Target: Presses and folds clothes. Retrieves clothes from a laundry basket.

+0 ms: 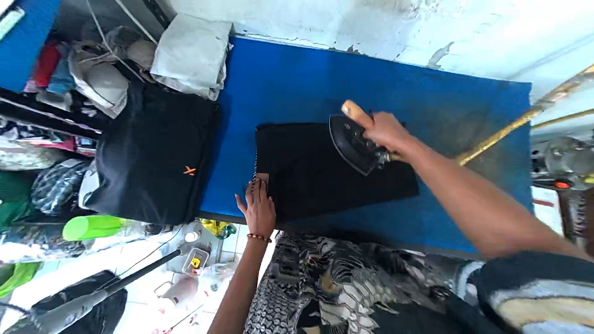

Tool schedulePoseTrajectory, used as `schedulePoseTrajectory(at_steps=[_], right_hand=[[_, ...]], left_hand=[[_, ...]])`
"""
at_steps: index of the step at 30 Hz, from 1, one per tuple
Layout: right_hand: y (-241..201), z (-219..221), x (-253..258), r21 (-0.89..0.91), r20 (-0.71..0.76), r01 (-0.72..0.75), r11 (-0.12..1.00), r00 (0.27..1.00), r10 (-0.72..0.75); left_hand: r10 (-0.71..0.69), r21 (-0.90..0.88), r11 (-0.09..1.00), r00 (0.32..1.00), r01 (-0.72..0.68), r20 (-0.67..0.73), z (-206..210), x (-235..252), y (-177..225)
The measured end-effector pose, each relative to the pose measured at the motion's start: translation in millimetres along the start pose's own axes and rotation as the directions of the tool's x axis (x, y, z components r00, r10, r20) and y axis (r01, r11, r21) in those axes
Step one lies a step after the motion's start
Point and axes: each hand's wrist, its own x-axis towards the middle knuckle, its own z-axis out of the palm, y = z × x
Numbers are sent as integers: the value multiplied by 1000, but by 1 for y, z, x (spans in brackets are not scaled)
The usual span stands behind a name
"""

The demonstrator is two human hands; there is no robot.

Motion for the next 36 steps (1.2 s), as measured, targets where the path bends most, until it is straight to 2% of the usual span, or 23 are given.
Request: schedulePoseTrajectory(at_steps=[3, 5, 8, 12, 14, 15, 17, 18, 20, 21, 22, 24, 27, 29, 30, 31, 32, 33, 34, 35, 36], right_hand=[[21, 31, -53, -27, -22, -60, 998, 998, 59], [42, 34, -69, -25, -53, -138, 990, 989, 137], [88, 13, -68, 129, -141, -301, 945, 937, 318], [194, -22, -51, 364, -182, -439, 822, 832, 525], [237, -34, -58, 401, -187, -487, 776, 786, 590], [256, -38, -64, 412, -182, -506, 758, 769, 613], [291, -41, -73, 431, -167, -536, 726, 744, 648], [304, -42, -78, 434, -161, -542, 720, 739, 654], [324, -45, -82, 437, -162, -530, 726, 748, 643], [332, -47, -81, 441, -165, -521, 731, 753, 636], [337, -48, -81, 441, -164, -515, 735, 759, 630], [340, -53, -82, 430, -152, -507, 747, 775, 614], [341, -58, -83, 413, -139, -500, 761, 791, 596], [342, -58, -83, 420, -124, -495, 761, 799, 588], [341, -59, -83, 432, -114, -490, 757, 803, 585], [341, -60, -83, 450, -104, -482, 752, 807, 581], [341, -61, -83, 467, -96, -477, 745, 810, 579], [342, -62, -82, 483, -85, -475, 735, 811, 579], [341, -63, -82, 497, -77, -476, 726, 809, 583], [341, -64, -81, 498, -70, -478, 724, 810, 582], [341, -65, -80, 489, -56, -481, 728, 815, 576]], left_hand=[[136, -23, 990, 987, -138, -91, 9, 25, 5], [186, 18, 982, 982, -186, 7, 20, 40, -6], [215, 63, 974, 976, -216, 19, 28, 46, -15], [136, 51, 990, 991, -135, -9, 19, 44, 2], [131, 12, 991, 990, -130, -61, 10, 42, 42], [176, -2, 984, 984, -176, -34, 7, 41, 71], [338, -47, 941, 933, -335, 122, 12, 37, 142], [453, -88, 892, 873, -444, 182, 25, 32, 178], [667, -170, 745, 721, -645, 188, 60, 23, 238], [722, -188, 691, 662, -698, 201, 74, 23, 261], [726, -196, 684, 630, -703, 274, 83, 23, 279], [639, -165, 745, 621, -646, 454, 86, 26, 303], [458, -155, 870, 652, -468, 604, 74, 35, 316], [353, -269, 934, 734, -236, 580, 62, 39, 309], [289, -374, 922, 814, -95, 505, 56, 41, 300], [187, -494, 869, 900, 36, 394, 48, 41, 288], [36, -609, 776, 952, 164, 303, 39, 40, 273], [-145, -719, 635, 958, 283, 248, 30, 39, 255], [-328, -810, 449, 913, 376, 243, 24, 38, 235], [-465, -863, 265, 841, 429, 275, 19, 35, 214], [-558, -889, 102, 765, 446, 320, 16, 30, 193]])
